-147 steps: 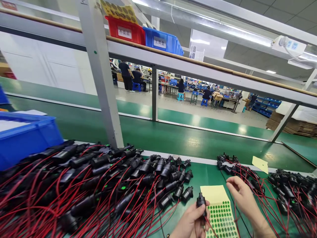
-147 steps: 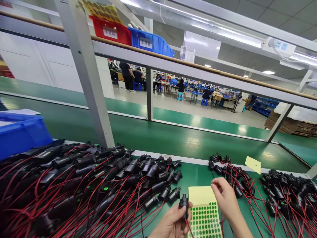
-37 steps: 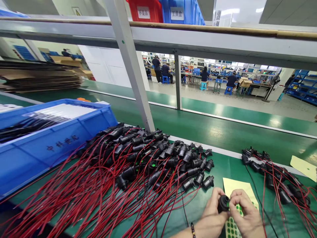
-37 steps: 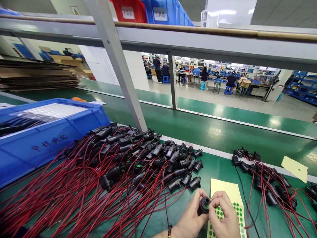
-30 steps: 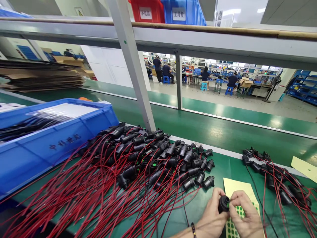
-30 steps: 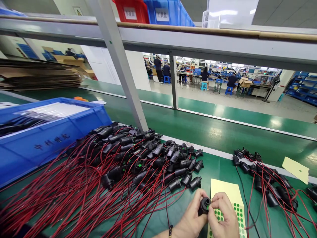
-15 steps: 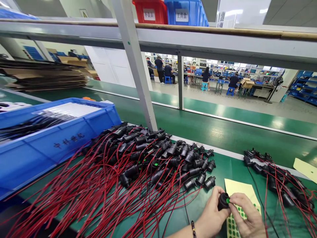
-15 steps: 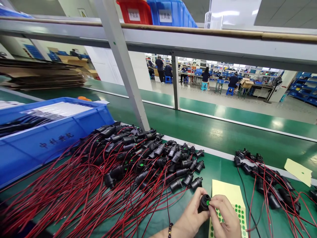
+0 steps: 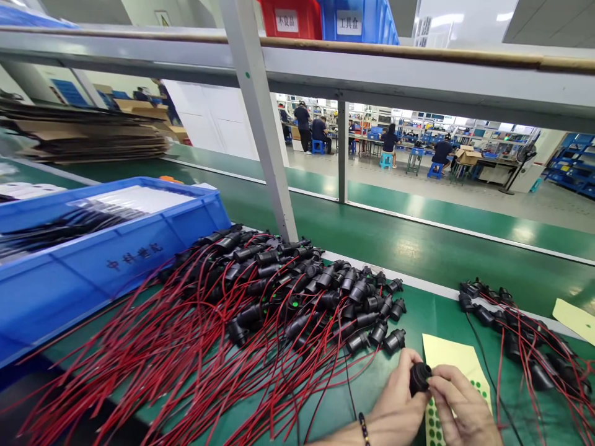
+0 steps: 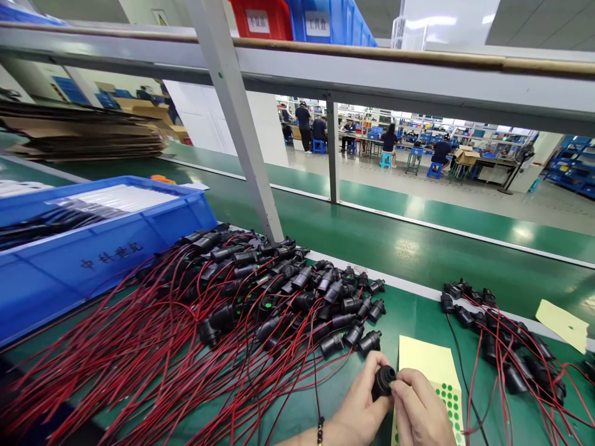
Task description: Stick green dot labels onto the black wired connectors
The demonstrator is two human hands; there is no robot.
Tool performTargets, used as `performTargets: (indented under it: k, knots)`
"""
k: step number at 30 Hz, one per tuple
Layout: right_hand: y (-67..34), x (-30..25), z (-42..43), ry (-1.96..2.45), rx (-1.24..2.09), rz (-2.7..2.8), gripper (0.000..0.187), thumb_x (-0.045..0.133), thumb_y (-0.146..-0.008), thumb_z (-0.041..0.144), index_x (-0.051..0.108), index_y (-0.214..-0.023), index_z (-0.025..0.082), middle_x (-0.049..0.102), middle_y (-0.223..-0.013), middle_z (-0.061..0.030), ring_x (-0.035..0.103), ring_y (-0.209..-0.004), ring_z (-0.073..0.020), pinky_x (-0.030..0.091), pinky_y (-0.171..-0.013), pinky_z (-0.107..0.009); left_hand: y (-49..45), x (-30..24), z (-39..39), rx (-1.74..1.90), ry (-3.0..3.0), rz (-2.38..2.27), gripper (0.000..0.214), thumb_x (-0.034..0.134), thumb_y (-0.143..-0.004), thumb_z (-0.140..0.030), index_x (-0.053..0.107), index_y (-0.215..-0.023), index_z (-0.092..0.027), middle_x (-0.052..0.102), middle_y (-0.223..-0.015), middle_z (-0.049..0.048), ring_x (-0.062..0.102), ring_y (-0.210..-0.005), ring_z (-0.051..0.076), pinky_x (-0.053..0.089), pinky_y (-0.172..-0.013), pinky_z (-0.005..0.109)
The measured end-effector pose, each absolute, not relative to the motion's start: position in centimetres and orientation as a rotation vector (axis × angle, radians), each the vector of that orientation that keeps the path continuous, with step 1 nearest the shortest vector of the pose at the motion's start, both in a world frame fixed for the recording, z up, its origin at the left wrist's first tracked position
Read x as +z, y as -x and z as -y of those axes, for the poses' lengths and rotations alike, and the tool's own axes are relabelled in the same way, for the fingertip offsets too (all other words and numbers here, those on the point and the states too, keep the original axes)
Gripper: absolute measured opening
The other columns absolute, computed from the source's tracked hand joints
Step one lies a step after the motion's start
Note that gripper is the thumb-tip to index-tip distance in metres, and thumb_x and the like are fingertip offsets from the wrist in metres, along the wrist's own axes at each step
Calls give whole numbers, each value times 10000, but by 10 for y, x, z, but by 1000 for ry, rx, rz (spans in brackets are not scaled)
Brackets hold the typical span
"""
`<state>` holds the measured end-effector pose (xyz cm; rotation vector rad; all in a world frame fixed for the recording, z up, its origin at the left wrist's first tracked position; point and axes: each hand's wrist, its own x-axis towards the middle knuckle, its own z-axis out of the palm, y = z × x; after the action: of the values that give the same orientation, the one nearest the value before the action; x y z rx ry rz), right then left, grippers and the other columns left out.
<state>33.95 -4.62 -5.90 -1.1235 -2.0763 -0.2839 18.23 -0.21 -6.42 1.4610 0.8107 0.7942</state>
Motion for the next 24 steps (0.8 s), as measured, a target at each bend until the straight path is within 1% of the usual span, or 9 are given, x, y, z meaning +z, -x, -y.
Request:
performTargets:
  k: [2, 7, 13, 17, 20, 24]
  knots:
    - [-338, -57, 46, 1119, -288, 2041, 198, 475, -905, 87, 590, -1039, 176, 689, -933, -112, 729, -843, -173, 607, -737, -221, -183, -62, 2, 786, -1440, -844, 284, 534, -698, -67, 399, -895, -221, 398, -756, -53, 368, -710, 140, 308, -647, 267]
    - [-336, -59, 44, 1133, -201, 1943, 175, 495, -914, 103, 585, -1040, 184, 673, -915, -88, 720, -827, -156, 602, -741, -213, -185, -58, 0, 795, -1332, -781, 280, 567, -698, -125, 381, -882, -226, 373, -744, -59, 326, -695, 137, 293, -625, 259]
    - [-341, -66, 45, 1141, -178, 2051, 223, 492, -917, 109, 604, -1096, 180, 659, -970, -108, 713, -869, -163, 600, -747, -222, -185, -57, 2, 801, -1371, -811, 266, 522, -679, -112, 382, -874, -225, 366, -750, -55, 335, -702, 140, 298, -641, 265]
    - [-343, -66, 45, 1146, -95, 2050, 228, 488, -910, 87, 591, -1082, 197, 665, -953, -93, 709, -853, -157, 601, -757, -231, -184, -65, 2, 802, -1391, -813, 275, 524, -685, -108, 387, -892, -228, 375, -757, -53, 352, -706, 142, 298, -639, 267]
    - [-343, -66, 43, 1107, -27, 2048, 233, 471, -907, 68, 587, -1055, 205, 664, -922, -78, 705, -821, -149, 600, -733, -223, -185, -72, 1, 786, -1421, -820, 284, 542, -691, -108, 395, -905, -226, 391, -761, -53, 357, -707, 141, 293, -630, 264]
    - [-339, -68, 40, 1128, -19, 1939, 190, 487, -918, 94, 585, -1031, 211, 650, -906, -68, 696, -814, -149, 597, -718, -221, -186, -73, -2, 806, -1358, -792, 286, 577, -694, -124, 396, -890, -227, 390, -750, -60, 358, -690, 134, 302, -617, 252]
